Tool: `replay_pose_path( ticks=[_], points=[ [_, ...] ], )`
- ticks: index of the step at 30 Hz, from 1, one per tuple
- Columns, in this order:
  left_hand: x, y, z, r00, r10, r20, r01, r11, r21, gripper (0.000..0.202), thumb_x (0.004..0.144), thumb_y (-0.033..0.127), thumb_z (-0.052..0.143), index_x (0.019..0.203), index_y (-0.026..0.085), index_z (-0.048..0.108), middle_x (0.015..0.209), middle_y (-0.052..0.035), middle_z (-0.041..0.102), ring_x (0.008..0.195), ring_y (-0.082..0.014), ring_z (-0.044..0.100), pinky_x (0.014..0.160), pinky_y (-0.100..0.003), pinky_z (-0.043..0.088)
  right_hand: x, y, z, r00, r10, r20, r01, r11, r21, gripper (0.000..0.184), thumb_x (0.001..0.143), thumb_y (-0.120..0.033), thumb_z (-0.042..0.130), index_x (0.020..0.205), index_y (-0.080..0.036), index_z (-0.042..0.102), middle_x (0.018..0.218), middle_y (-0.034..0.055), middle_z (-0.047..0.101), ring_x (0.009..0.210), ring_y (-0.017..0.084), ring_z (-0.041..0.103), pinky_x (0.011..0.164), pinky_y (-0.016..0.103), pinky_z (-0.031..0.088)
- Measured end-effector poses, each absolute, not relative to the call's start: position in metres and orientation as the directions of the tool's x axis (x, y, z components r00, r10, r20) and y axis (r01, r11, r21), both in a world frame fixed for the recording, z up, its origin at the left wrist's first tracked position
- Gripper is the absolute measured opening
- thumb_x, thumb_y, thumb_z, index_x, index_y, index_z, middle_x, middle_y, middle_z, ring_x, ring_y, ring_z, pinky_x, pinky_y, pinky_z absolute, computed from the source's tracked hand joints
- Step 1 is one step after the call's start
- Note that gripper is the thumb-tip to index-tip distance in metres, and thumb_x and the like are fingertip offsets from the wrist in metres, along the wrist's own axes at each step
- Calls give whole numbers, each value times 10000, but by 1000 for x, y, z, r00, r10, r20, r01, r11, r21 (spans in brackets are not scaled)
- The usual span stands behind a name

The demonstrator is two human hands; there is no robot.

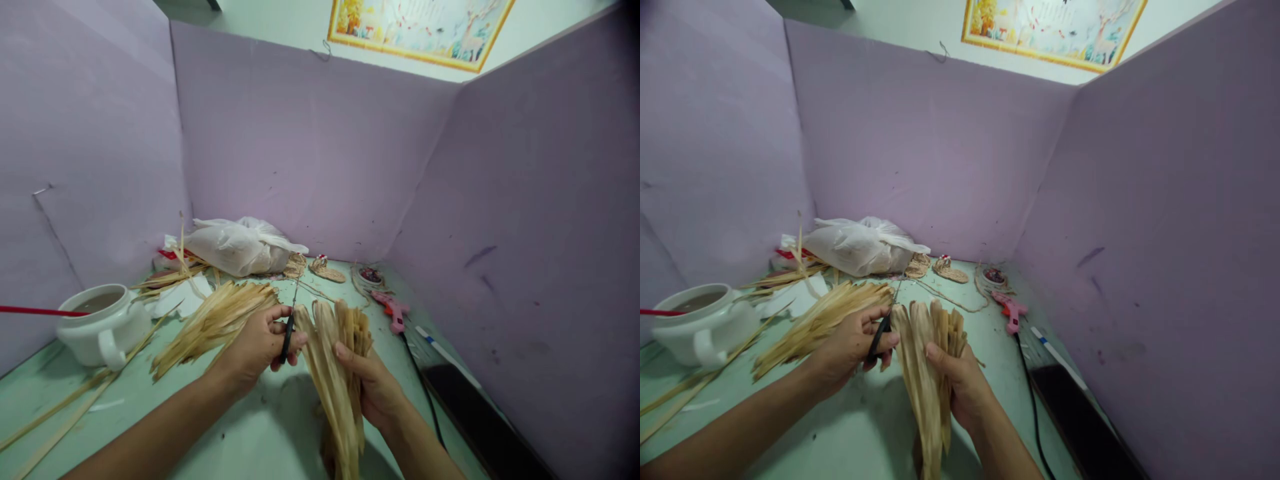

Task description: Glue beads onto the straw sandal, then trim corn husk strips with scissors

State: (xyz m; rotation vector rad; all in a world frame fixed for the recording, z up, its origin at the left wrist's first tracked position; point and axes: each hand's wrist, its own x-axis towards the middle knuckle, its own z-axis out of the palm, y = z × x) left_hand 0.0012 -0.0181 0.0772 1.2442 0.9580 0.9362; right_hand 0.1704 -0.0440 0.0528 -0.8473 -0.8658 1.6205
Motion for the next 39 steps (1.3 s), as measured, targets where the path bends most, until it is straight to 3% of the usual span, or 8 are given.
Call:
replay_pose_path(
  ticks=[5,11,17,24,33,36,39],
  points=[
    [0,-14,72,309,946,-95,-15,104,994,385,578,211,657,930,122,531,522,32,557,408,-75,490,326,-136,251,172,-41,48,-171,976,-137,-510,-207,-835,371,555,-313,774,879,-194,637,727,31,693,598,180,624,559,281,481],
    [3,-9,72,127,990,-63,-28,67,997,452,547,327,688,907,141,487,482,55,538,392,-78,481,312,-130,248,167,-40,45,-141,976,-165,-503,-215,-837,401,552,-301,771,908,-171,638,743,48,708,602,209,641,570,302,479],
    [9,-13,72,84,993,-79,-93,87,992,438,443,208,713,822,145,502,430,111,460,364,-28,332,345,-135,244,163,-41,37,-191,966,-172,-511,-247,-823,480,564,-311,768,995,-160,620,769,71,715,589,224,651,617,349,495],
    [12,-14,69,72,997,-43,3,43,999,342,486,168,650,808,136,539,485,74,524,424,-51,393,415,-158,313,165,-35,29,-163,969,-183,-525,-242,-816,419,552,-249,773,938,-154,639,786,65,719,676,232,667,701,357,502],
    [1,1,75,-130,991,-24,-79,14,997,324,441,142,633,755,141,554,525,70,547,461,-62,467,451,-153,356,166,-28,28,-53,943,-329,-648,-283,-708,321,505,-254,791,788,-154,678,709,55,720,589,210,653,615,334,524],
    [-17,12,82,-194,980,32,29,-27,999,351,444,150,613,793,137,583,519,61,557,448,-78,473,441,-171,360,175,-23,36,26,943,-332,-718,-214,-662,243,507,-217,785,721,-170,679,658,32,716,563,182,646,575,295,528],
    [-50,33,87,-296,937,185,291,-96,952,337,486,197,586,818,144,613,599,17,605,506,-118,524,468,-206,402,192,-17,47,140,947,-290,-788,-70,-611,209,525,-148,762,704,-203,671,645,-10,712,560,149,646,560,246,529]
  ],
)
